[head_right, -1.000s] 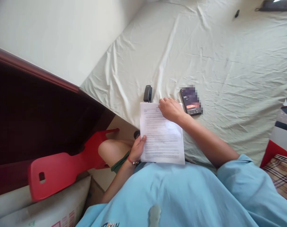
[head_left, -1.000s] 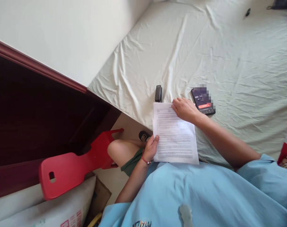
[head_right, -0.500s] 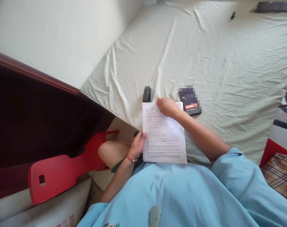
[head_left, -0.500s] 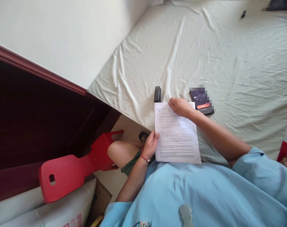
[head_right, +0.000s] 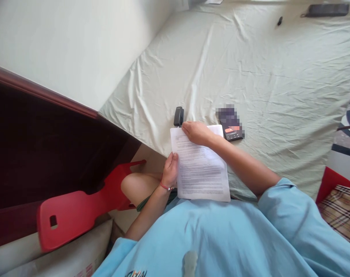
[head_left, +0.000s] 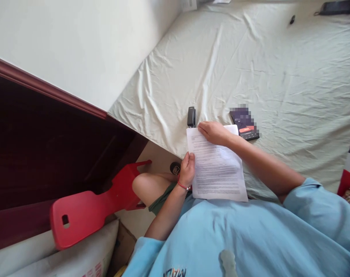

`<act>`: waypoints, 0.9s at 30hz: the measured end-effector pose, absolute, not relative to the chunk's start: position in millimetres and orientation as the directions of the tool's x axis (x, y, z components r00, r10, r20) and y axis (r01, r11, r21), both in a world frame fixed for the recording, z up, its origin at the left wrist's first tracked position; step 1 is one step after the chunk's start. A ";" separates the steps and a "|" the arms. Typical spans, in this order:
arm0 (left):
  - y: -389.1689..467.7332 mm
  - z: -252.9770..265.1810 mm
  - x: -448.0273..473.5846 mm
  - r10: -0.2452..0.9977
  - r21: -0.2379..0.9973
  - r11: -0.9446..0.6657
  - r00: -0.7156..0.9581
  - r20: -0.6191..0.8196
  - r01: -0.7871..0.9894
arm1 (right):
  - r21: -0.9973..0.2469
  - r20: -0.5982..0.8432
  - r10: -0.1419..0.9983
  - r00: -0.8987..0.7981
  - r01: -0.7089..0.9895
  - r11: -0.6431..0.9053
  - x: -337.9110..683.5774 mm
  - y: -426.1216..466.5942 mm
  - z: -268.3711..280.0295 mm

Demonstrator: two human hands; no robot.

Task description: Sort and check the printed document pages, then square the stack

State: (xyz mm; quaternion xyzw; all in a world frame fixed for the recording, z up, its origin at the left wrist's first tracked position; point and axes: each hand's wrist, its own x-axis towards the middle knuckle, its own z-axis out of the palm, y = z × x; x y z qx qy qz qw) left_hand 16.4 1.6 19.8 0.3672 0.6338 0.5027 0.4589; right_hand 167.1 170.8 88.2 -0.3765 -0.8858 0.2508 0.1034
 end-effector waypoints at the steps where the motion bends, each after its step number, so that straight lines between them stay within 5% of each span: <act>1: 1.0 21.7 16.3 0.931 0.976 0.215 -0.306 -0.200 0.018 | -0.540 0.009 0.705 -0.710 0.590 0.601 167.3 171.1 87.4; 6: 0.5 27.3 15.1 0.933 0.979 0.188 -0.325 -0.154 0.074 | -0.535 0.108 0.697 -0.708 0.550 0.641 165.4 171.8 85.2; 15: 0.9 21.9 16.5 0.924 0.979 0.200 -0.337 -0.180 0.026 | -0.545 0.036 0.653 -0.756 0.533 0.647 160.3 167.9 91.1; 18: 4.7 17.3 15.6 0.921 0.979 0.203 -0.343 -0.185 0.016 | -0.542 -0.002 0.723 -0.691 0.608 0.580 157.1 173.8 87.4; 22: 13.7 15.7 14.4 0.890 0.948 0.268 -0.332 -0.312 -0.173 | -0.493 -0.208 0.744 -0.635 0.725 0.481 148.1 188.2 72.8; 27: 25.4 25.8 8.2 0.795 0.829 0.422 -0.289 -0.533 -0.367 | -0.449 -0.294 0.762 -0.577 0.787 0.423 131.6 203.7 57.0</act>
